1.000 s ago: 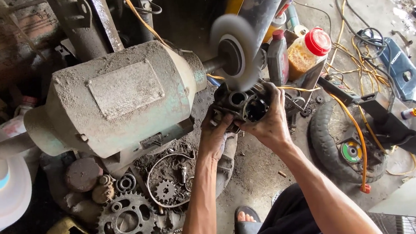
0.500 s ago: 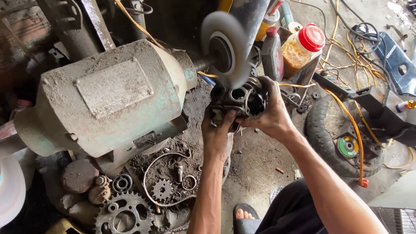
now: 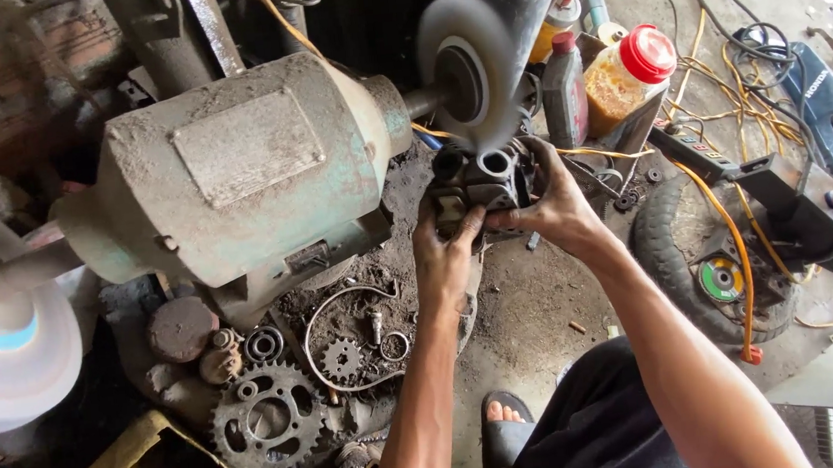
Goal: Cleaning a motorcycle cylinder head by pressing it against a rotating wire wheel on a bench grinder.
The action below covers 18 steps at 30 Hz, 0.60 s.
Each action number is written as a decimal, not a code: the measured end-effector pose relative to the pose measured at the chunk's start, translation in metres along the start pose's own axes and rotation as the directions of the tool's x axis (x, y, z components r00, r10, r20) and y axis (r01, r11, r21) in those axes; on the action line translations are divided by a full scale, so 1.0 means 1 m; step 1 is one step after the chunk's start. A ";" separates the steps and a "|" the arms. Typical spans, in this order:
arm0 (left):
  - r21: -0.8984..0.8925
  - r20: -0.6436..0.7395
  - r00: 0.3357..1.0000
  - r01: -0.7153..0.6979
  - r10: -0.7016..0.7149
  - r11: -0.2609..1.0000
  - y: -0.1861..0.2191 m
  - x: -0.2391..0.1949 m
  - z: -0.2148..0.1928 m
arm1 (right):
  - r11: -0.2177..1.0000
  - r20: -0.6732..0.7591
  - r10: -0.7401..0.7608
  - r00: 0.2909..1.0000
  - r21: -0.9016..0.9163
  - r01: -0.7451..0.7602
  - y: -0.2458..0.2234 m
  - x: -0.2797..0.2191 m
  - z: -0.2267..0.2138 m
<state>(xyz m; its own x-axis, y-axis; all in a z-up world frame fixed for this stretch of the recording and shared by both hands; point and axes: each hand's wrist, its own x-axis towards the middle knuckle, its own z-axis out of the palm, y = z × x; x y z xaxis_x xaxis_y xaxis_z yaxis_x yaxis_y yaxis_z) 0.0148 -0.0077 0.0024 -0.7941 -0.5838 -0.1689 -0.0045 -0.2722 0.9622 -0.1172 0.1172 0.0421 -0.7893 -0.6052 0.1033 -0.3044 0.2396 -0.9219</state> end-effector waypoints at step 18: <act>-0.562 0.392 0.888 0.024 0.241 0.827 -0.063 0.022 0.015 | 0.770 -0.172 -0.381 0.909 -0.603 0.208 -0.003 -0.055 -0.012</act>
<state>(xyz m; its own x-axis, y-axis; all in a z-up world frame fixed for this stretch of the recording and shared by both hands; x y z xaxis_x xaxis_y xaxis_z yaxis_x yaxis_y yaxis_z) -0.0111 0.0083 -0.0592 -0.9443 -0.2842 0.1656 0.3191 -0.6687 0.6716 -0.0793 0.1587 0.0441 -0.6931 -0.5103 0.5091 -0.7203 0.5161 -0.4634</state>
